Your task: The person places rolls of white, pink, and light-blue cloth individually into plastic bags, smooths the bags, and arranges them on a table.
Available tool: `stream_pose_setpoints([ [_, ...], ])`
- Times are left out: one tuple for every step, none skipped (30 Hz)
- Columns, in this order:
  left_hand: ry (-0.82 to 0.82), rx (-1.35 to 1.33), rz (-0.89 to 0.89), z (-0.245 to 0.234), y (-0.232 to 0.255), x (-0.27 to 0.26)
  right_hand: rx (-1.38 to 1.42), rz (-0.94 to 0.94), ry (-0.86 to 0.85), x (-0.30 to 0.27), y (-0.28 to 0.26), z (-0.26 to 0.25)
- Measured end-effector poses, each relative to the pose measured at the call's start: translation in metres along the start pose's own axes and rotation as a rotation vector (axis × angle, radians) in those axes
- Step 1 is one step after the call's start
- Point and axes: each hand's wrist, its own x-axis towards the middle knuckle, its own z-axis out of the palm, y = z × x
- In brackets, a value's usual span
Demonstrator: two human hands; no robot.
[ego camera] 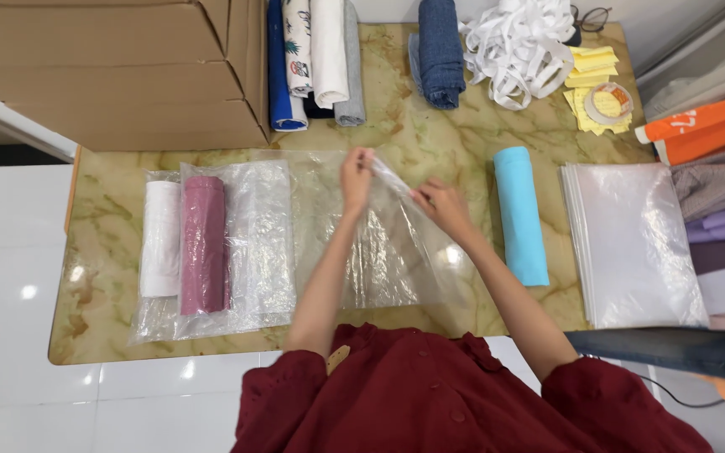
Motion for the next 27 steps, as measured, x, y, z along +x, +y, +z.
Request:
stream_pose_setpoints([
  [-0.009,-0.006,-0.002,-0.007,-0.022,0.009,-0.006,0.008,0.002,-0.016,-0.004,-0.009],
  [0.040,-0.004,-0.033,-0.015,-0.044,0.019,-0.038,0.025,-0.062,-0.030,-0.009,-0.017],
  [0.088,-0.002,-0.065,-0.023,-0.066,0.029,-0.070,0.041,-0.127,-0.044,-0.015,-0.025],
  [0.083,-0.002,-0.068,-0.033,-0.057,0.027,-0.070,0.048,-0.127,-0.057,-0.018,-0.032],
  [0.128,0.009,-0.102,-0.042,-0.048,0.025,-0.021,0.100,-0.208,-0.070,-0.021,-0.039],
  [0.181,0.022,-0.132,-0.056,-0.038,0.026,0.032,0.144,-0.289,-0.079,-0.026,-0.045],
  [0.183,0.026,-0.132,-0.064,-0.043,0.030,0.036,0.142,-0.289,-0.087,-0.033,-0.055],
  [0.230,0.016,-0.134,-0.071,-0.048,0.035,0.068,0.196,-0.366,-0.094,-0.041,-0.064],
  [0.277,0.006,-0.137,-0.078,-0.053,0.039,0.100,0.250,-0.442,-0.102,-0.049,-0.074],
  [0.273,0.007,-0.134,-0.083,-0.060,0.042,0.101,0.252,-0.438,-0.107,-0.049,-0.074],
  [0.315,0.001,-0.149,-0.087,-0.067,0.045,0.104,0.268,-0.459,-0.113,-0.049,-0.074],
  [0.353,-0.004,-0.163,-0.089,-0.074,0.049,0.107,0.286,-0.478,-0.119,-0.048,-0.076],
  [0.346,-0.005,-0.160,-0.089,-0.068,0.048,0.108,0.291,-0.472,-0.119,-0.051,-0.076],
  [0.327,-0.014,-0.195,-0.090,-0.062,0.045,0.131,0.279,-0.473,-0.119,-0.055,-0.076],
  [0.308,-0.024,-0.230,-0.091,-0.056,0.043,0.153,0.268,-0.474,-0.119,-0.058,-0.076],
  [0.305,-0.026,-0.226,-0.087,-0.056,0.041,0.152,0.269,-0.469,-0.115,-0.066,-0.077],
  [0.310,-0.117,-0.280,-0.084,-0.056,0.039,0.191,0.256,-0.414,-0.111,-0.074,-0.077],
  [0.315,-0.209,-0.339,-0.080,-0.057,0.034,0.229,0.246,-0.363,-0.109,-0.082,-0.079],
  [0.311,-0.211,-0.340,-0.074,-0.023,0.008,0.227,0.249,-0.362,-0.108,-0.085,-0.074],
  [0.207,-0.378,-0.420,-0.071,0.011,-0.015,0.313,0.230,-0.331,-0.105,-0.088,-0.068],
  [0.099,-0.543,-0.496,-0.069,0.046,-0.038,0.399,0.209,-0.300,-0.101,-0.092,-0.062],
  [0.097,-0.541,-0.492,-0.056,0.041,-0.048,0.401,0.207,-0.295,-0.101,-0.096,-0.057],
  [0.086,-0.510,-0.527,-0.043,0.036,-0.059,0.438,0.209,-0.291,-0.100,-0.100,-0.052],
  [0.074,-0.480,-0.563,-0.030,0.031,-0.069,0.475,0.211,-0.288,-0.100,-0.105,-0.048],
  [0.072,-0.478,-0.558,-0.030,0.035,-0.079,0.477,0.209,-0.283,-0.098,-0.105,-0.043],
  [0.060,-0.451,-0.556,-0.027,0.039,-0.092,0.513,0.251,-0.302,-0.098,-0.104,-0.040],
  [0.048,-0.424,-0.553,-0.025,0.043,-0.104,0.548,0.294,-0.320,-0.098,-0.103,-0.037],
])
